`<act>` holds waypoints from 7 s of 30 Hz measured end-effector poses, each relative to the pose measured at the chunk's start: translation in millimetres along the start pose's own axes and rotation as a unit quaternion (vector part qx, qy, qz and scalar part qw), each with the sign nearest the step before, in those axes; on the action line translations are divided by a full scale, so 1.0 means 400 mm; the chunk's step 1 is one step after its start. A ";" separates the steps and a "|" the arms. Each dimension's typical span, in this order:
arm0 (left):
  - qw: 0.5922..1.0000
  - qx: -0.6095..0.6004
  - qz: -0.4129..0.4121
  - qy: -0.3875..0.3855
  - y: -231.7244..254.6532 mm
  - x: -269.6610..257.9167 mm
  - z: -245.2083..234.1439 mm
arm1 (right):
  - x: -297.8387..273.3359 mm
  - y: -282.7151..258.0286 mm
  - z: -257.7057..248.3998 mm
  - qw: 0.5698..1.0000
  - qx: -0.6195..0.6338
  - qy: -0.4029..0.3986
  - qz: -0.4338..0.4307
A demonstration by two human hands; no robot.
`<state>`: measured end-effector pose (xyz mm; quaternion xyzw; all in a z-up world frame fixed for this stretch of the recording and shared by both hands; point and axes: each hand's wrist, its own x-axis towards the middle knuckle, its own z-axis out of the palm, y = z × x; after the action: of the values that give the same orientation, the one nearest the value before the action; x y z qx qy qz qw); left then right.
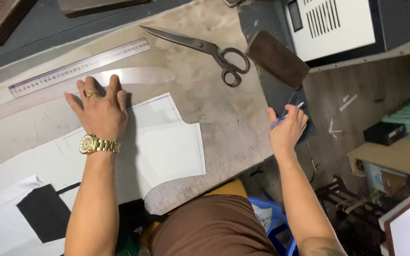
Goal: The person uses a ruler and a blue pen to draw straight lines and mark measurements on a white paper pattern. They reposition the ruler multiple times to create intersecting lines and then trace the edge of a small rectangular object onto the pattern.
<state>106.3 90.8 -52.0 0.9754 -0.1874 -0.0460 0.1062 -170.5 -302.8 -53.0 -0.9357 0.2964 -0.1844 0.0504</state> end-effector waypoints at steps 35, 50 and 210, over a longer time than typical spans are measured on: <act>0.989 -0.040 0.109 0.090 0.235 -0.218 0.027 | 0.133 -0.512 0.086 0.832 0.439 -0.184 -0.284; 0.975 -0.122 0.124 0.137 0.234 -0.177 0.063 | 0.160 -0.549 0.170 0.847 0.398 -0.182 -0.301; 0.978 -0.134 0.098 0.128 0.246 -0.181 0.074 | 0.292 -0.604 0.144 0.739 0.441 -0.505 -0.073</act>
<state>0.5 23.1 -55.1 0.9271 -0.2593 0.0648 0.2628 69.1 -172.8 -20.3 -0.7836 0.0439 0.2017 0.5860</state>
